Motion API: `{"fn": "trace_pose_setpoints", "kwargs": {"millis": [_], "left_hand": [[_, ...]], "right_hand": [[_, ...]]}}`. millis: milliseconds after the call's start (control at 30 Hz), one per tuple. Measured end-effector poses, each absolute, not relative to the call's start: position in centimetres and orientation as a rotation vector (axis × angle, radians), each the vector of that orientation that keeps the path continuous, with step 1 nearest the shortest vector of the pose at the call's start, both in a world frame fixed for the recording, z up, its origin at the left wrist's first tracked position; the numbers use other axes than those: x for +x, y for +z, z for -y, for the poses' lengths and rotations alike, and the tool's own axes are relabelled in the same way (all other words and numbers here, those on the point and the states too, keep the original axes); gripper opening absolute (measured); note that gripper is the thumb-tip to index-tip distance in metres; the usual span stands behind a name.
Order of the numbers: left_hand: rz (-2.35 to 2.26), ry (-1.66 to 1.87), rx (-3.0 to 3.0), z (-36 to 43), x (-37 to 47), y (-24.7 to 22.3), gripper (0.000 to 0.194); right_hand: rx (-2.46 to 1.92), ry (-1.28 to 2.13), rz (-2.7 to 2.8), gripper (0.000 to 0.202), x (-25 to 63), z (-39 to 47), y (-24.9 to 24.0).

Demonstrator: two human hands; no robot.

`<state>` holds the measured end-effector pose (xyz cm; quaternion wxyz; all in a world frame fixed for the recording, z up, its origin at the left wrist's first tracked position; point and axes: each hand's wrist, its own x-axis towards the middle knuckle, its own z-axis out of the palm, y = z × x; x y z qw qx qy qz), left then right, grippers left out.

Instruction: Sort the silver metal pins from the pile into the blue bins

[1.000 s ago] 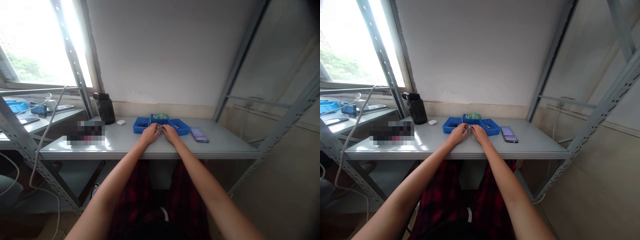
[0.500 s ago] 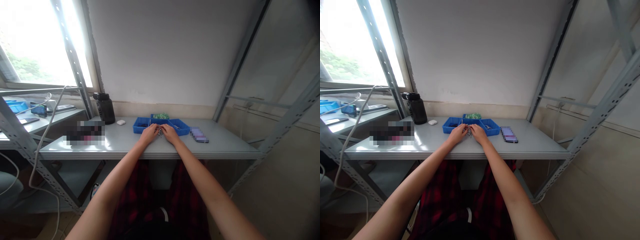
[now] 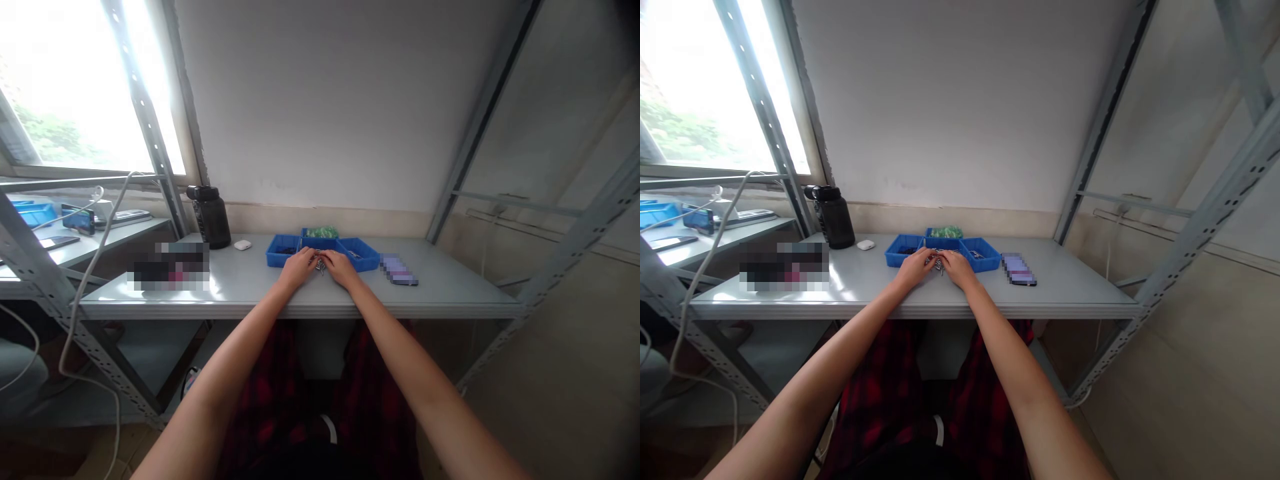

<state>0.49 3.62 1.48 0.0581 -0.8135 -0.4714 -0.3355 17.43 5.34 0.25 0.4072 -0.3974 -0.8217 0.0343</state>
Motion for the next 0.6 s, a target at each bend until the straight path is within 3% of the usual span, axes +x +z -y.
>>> {"fn": "trace_pose_setpoints", "kwargs": {"millis": [600], "left_hand": [[1.416, -1.045, -2.479, -3.29, 0.58, 1.69, 0.024]], "right_hand": [[-1.048, 0.029, 2.152, 0.022, 17.28, -5.19, 0.35]]}}
